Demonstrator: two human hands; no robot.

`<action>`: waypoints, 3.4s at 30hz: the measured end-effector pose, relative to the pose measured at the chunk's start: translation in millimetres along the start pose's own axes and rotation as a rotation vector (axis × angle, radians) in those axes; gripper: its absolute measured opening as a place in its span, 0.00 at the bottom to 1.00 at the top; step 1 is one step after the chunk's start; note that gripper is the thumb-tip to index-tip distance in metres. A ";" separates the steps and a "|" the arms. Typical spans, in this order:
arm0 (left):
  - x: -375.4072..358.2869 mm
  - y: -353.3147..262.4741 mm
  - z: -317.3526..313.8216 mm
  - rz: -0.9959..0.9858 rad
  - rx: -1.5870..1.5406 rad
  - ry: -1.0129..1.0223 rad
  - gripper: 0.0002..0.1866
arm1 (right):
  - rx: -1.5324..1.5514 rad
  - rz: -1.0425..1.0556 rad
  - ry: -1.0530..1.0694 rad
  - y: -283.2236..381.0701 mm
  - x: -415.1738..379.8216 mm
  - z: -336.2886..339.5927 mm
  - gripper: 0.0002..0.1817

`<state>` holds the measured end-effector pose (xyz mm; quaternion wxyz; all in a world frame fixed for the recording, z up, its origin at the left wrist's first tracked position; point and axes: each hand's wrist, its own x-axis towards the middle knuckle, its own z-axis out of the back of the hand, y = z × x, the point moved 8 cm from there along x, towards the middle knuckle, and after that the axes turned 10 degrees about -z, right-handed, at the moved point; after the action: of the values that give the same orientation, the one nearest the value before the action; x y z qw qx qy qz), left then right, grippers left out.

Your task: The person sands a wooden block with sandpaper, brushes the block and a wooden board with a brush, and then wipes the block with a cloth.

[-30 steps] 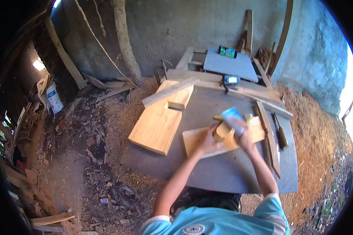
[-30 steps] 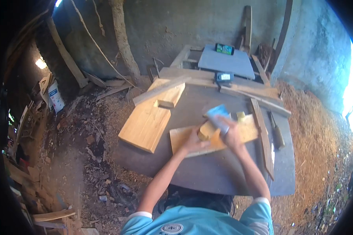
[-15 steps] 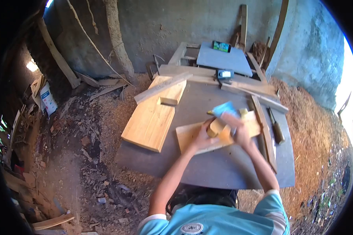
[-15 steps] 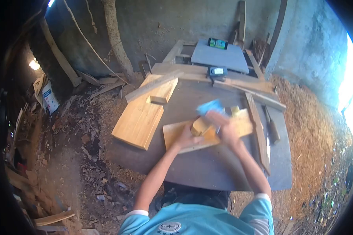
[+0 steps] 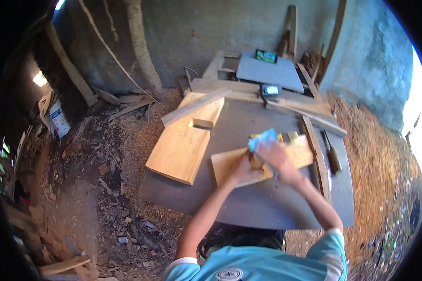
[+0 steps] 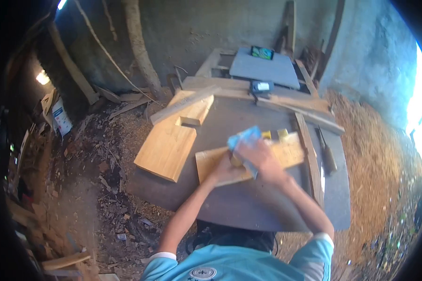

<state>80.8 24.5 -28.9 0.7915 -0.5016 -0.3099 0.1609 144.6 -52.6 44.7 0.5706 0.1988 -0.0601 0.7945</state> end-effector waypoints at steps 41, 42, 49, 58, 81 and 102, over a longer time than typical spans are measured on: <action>-6.2 -24.5 59.5 -0.255 -0.317 -0.963 0.06 | 0.918 -0.641 0.047 -50.3 -4.1 -46.3 0.17; -1.1 -27.2 61.7 -0.268 -0.295 -0.961 0.06 | 0.939 -0.682 0.039 -46.6 -4.3 -40.5 0.18; 21.9 -51.3 59.1 -0.447 0.124 -0.854 0.06 | 1.128 -0.867 -0.011 -72.3 -12.2 -78.0 0.13; 12.1 -55.6 52.3 -0.507 0.113 -0.807 0.05 | 1.028 -0.820 -0.025 -67.0 -20.1 -77.5 0.17; 8.3 -50.0 56.1 -0.499 0.115 -0.828 0.06 | 1.168 -0.665 -0.084 -37.9 8.0 -27.3 0.29; 6.1 -45.2 57.5 -0.455 0.113 -0.859 0.07 | 1.224 -0.638 0.171 -33.8 5.6 -34.7 0.35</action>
<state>45.4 47.8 31.0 0.6331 -0.2659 -0.7010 0.1927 165.9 -24.9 10.7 0.5642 0.4295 0.5051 0.4920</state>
